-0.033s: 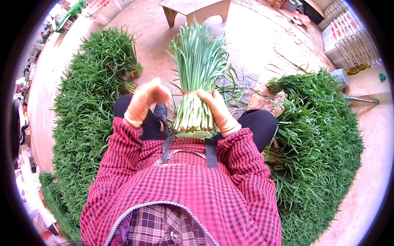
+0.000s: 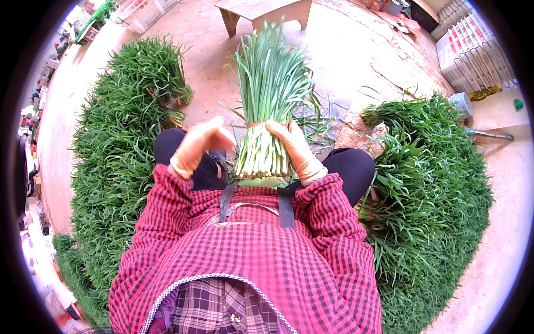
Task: The person gathers handfuls of long green plants from a pile on the ground and uses red plastic strips to tie them into neat bundles.
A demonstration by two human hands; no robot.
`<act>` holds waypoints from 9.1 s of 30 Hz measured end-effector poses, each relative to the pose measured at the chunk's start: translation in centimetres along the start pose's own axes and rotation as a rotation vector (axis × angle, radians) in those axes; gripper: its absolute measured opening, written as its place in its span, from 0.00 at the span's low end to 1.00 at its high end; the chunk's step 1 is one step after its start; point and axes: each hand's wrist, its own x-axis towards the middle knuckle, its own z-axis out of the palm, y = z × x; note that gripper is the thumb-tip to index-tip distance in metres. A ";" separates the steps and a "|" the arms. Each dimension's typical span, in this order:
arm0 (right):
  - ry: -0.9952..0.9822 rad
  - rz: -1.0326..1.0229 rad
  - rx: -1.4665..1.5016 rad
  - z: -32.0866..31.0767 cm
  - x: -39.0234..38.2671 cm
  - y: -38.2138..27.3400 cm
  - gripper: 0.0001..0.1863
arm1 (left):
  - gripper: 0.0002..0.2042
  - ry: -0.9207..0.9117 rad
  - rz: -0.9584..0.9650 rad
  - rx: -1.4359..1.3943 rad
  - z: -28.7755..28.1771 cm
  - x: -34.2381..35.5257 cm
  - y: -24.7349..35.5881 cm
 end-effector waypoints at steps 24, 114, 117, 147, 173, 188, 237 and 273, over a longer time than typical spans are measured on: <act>-0.174 -0.689 -1.295 8.7 -6.9 -4.2 0.12 | 0.33 -0.020 0.497 -1.174 0.0 1.7 -3.4; -0.050 -0.498 -1.267 10.6 -3.7 -1.9 0.06 | 0.25 0.170 0.750 -1.166 -3.2 -0.8 -3.3; -0.076 -0.455 -1.224 10.3 -3.2 -1.4 0.05 | 0.25 0.239 0.734 -1.146 -2.8 -0.8 -3.2; -0.222 0.020 -0.502 14.4 -0.1 -4.9 0.08 | 0.25 0.183 0.743 -1.055 -1.9 -1.4 -3.3; -0.180 -0.740 -1.654 11.9 -4.0 -1.9 0.06 | 0.24 0.065 0.837 -1.133 -2.6 -0.6 -4.0; -0.513 0.542 -0.842 0.2 -7.6 -8.8 0.07 | 0.23 0.336 0.779 -1.053 -7.0 -1.5 -4.6; -0.189 0.098 -0.010 7.5 0.0 -2.3 0.23 | 0.19 0.059 0.297 -0.895 -3.1 -0.5 1.9; -0.171 -0.712 -1.305 8.9 -3.9 -6.0 0.07 | 0.20 0.228 0.497 -1.181 -2.8 3.7 -3.8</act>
